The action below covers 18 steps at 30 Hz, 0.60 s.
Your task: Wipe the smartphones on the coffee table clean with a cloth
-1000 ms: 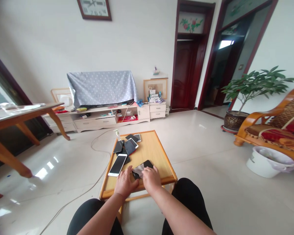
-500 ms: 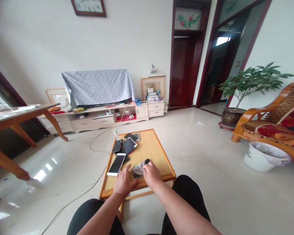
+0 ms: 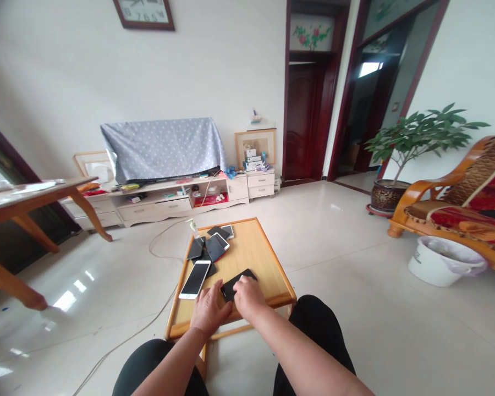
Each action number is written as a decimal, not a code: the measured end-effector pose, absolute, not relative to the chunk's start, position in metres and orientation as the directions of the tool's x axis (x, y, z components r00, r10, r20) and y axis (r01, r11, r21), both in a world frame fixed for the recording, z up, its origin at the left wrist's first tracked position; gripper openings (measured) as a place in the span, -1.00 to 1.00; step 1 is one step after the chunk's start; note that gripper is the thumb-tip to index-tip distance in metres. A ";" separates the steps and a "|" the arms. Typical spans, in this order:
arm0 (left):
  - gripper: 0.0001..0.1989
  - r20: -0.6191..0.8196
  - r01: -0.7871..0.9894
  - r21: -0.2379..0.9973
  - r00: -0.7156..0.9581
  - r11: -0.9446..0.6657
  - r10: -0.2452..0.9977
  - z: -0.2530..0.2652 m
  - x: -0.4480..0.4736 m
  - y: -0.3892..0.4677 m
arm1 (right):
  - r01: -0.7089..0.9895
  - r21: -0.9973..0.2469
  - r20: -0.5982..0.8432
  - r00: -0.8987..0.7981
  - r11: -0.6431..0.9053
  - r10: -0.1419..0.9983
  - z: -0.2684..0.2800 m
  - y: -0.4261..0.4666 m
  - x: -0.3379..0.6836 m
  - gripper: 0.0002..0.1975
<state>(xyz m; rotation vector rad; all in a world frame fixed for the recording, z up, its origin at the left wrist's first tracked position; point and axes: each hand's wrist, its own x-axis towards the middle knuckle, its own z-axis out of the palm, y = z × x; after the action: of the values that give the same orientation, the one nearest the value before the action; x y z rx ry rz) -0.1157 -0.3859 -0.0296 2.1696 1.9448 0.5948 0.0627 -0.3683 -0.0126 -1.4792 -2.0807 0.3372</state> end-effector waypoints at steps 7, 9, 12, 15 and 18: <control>-0.31 0.195 0.914 0.380 0.069 -0.140 0.978 -0.034 -0.118 -0.384 | 0.811 -0.531 0.199 -0.162 0.245 0.966 -0.019 -0.352 0.065 -0.74; -0.29 0.191 0.914 0.385 0.059 -0.130 0.980 -0.034 -0.117 -0.384 | 0.838 -0.524 0.165 -0.079 0.155 0.983 -0.017 -0.339 0.082 -0.76; -0.27 0.185 0.910 0.395 0.052 -0.123 0.981 -0.033 -0.116 -0.384 | 0.864 -0.497 0.140 -0.013 0.082 0.990 -0.014 -0.335 0.086 -0.77; -0.26 0.186 0.907 0.403 0.049 -0.121 0.981 -0.033 -0.116 -0.385 | 0.868 -0.476 0.135 -0.086 0.141 0.987 -0.014 -0.351 0.062 -0.79; -0.32 0.192 0.903 0.413 0.043 -0.121 0.980 -0.031 -0.116 -0.385 | 0.834 -0.472 0.141 -0.250 0.287 0.958 -0.014 -0.369 0.040 -0.78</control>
<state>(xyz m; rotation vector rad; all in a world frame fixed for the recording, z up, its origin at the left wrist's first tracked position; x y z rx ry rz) -0.1164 -0.3853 -0.0313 2.1309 1.9538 0.6432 0.0402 -0.3686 -0.0145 -1.6106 -2.1640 0.4246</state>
